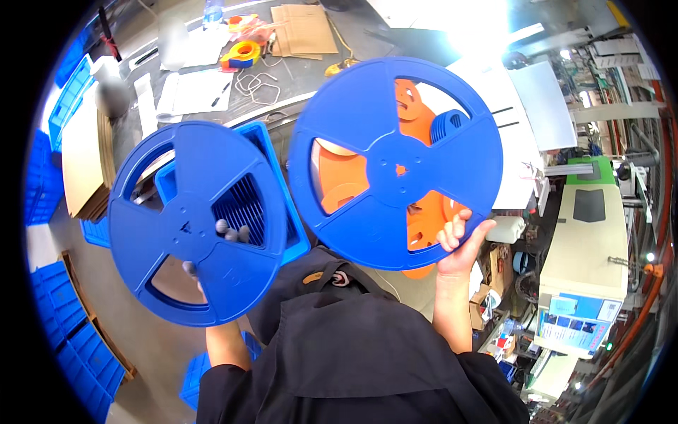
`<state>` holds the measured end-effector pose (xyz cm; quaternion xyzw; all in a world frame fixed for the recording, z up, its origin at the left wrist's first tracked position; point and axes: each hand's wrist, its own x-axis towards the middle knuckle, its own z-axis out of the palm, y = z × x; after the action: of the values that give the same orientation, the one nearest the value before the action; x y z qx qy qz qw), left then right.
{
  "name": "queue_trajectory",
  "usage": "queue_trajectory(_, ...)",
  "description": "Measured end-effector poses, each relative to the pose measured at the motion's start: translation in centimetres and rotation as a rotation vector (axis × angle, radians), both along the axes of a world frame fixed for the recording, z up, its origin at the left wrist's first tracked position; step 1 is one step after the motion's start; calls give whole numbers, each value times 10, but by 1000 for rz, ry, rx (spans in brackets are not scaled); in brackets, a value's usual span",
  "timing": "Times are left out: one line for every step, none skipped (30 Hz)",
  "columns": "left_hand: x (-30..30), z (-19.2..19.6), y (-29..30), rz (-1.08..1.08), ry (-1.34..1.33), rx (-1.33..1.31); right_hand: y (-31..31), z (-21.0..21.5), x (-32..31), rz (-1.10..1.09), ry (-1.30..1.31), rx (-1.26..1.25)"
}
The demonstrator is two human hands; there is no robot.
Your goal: The person picks up blue plastic spools from a blue bin and stacks them into a pile on a table. The person handles the spools one by one, placing them on top of an existing stack of similar blue spools.
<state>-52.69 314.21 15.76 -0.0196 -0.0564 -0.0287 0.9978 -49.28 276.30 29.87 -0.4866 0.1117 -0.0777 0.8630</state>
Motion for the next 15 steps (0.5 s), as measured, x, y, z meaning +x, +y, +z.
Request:
queue_trajectory(2, -1, 0, 44, -14, 14, -2, -2, -1, 35, -19, 21)
queue_trajectory(4, 1, -1, 93, -54, 25, -5, -4, -1, 63, -24, 66)
queue_trajectory(5, 2, -1, 103, -52, 46, -4, -6, -1, 92, -29, 108)
queue_trajectory(4, 0, 2, 114, -51, 67, 1, -4, 0, 94, -26, 116)
queue_trajectory(5, -2, 3, 127, -50, 88, 3, -6, 3, 115, -17, 166)
queue_trajectory(4, -6, 4, 142, -49, 110, 9, -5, 4, 122, -14, 152)
queue_trajectory(4, -11, 4, 159, -48, 131, 15, -3, 7, 131, -11, 137)
queue_trajectory(5, -13, 2, 177, -47, 152, 18, 0, 10, 149, 0, 138)
queue_trajectory(2, -5, -5, 145, 56, 190, 24, 3, 13, 146, 4, 108)
queue_trajectory(-1, 11, -12, 117, 167, 240, 28, 3, 16, 150, 2, 102)
queue_trajectory(-1, 19, -15, 89, 278, 286, 33, 4, 19, 156, 1, 95)
queue_trajectory(2, 7, -14, 90, 250, 389, 40, 4, 21, 150, 0, 59)
queue_trajectory(4, 9, -18, 101, 339, 389, 47, 5, 23, 145, -1, 20)
queue_trajectory(5, 7, -21, 102, 346, 422, 55, 7, 25, 141, -2, -20)
queue_trajectory(6, 3, -23, 102, 354, 453, 66, 11, 26, 128, -5, -89)
